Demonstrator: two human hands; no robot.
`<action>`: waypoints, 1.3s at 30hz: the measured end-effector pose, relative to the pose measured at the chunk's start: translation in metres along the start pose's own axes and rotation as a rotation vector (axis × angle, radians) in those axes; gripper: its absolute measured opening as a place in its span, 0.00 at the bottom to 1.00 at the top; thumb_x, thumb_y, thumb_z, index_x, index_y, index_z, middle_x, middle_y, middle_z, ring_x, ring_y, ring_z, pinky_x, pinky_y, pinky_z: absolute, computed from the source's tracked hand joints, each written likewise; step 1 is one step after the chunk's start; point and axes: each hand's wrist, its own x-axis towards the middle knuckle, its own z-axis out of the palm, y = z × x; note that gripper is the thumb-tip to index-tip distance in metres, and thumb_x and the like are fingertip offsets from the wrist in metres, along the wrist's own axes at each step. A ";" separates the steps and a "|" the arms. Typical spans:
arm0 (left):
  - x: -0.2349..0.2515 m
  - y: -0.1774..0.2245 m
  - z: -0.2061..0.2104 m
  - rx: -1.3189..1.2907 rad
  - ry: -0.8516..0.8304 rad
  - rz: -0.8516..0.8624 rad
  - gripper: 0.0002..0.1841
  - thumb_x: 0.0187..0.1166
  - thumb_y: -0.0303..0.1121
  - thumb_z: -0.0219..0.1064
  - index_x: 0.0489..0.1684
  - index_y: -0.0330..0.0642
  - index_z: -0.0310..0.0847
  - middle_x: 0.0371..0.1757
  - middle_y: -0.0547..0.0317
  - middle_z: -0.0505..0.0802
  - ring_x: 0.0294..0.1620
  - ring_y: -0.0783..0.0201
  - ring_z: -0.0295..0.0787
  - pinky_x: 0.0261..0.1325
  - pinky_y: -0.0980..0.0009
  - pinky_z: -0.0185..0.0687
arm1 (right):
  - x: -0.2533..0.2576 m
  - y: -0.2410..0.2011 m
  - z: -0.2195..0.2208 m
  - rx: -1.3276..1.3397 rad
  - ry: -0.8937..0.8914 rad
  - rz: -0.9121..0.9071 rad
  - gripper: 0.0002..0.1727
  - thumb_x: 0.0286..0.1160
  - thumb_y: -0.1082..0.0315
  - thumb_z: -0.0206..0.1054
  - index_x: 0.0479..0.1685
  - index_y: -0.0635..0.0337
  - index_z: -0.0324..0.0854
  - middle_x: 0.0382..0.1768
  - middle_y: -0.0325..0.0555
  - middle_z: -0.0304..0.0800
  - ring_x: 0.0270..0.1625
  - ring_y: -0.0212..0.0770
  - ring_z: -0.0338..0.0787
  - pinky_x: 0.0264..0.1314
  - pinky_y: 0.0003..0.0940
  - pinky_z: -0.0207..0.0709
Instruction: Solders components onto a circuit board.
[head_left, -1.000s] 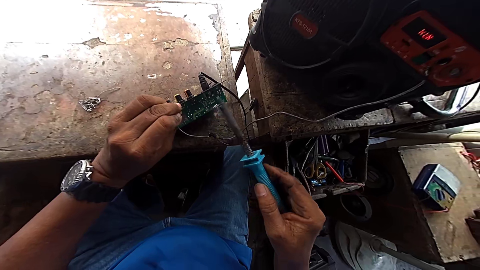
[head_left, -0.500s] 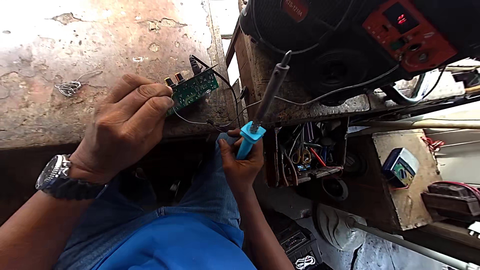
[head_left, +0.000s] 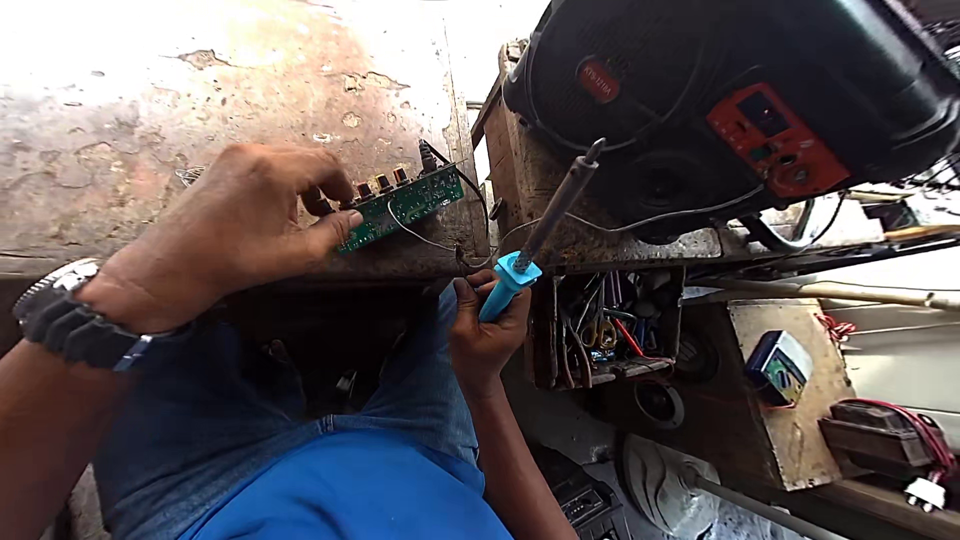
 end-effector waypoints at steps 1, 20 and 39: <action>0.001 0.002 0.000 -0.006 -0.003 -0.005 0.15 0.78 0.49 0.63 0.35 0.49 0.86 0.31 0.65 0.88 0.28 0.70 0.83 0.31 0.65 0.79 | 0.001 -0.007 -0.002 0.028 -0.006 0.024 0.14 0.70 0.76 0.76 0.48 0.58 0.76 0.40 0.39 0.89 0.40 0.29 0.90 0.41 0.25 0.88; -0.004 0.056 0.026 -0.016 0.120 -0.201 0.22 0.87 0.52 0.56 0.32 0.47 0.88 0.32 0.61 0.87 0.33 0.65 0.85 0.36 0.61 0.77 | 0.011 -0.063 0.001 0.291 -0.065 0.129 0.17 0.74 0.79 0.73 0.51 0.60 0.68 0.40 0.46 0.84 0.34 0.35 0.89 0.32 0.27 0.89; 0.036 0.071 0.007 -0.161 -0.129 0.191 0.14 0.82 0.46 0.61 0.37 0.54 0.92 0.33 0.72 0.90 0.30 0.79 0.82 0.34 0.75 0.76 | 0.029 -0.078 0.006 0.373 -0.113 0.062 0.18 0.70 0.82 0.74 0.50 0.61 0.69 0.42 0.47 0.86 0.38 0.33 0.90 0.38 0.25 0.88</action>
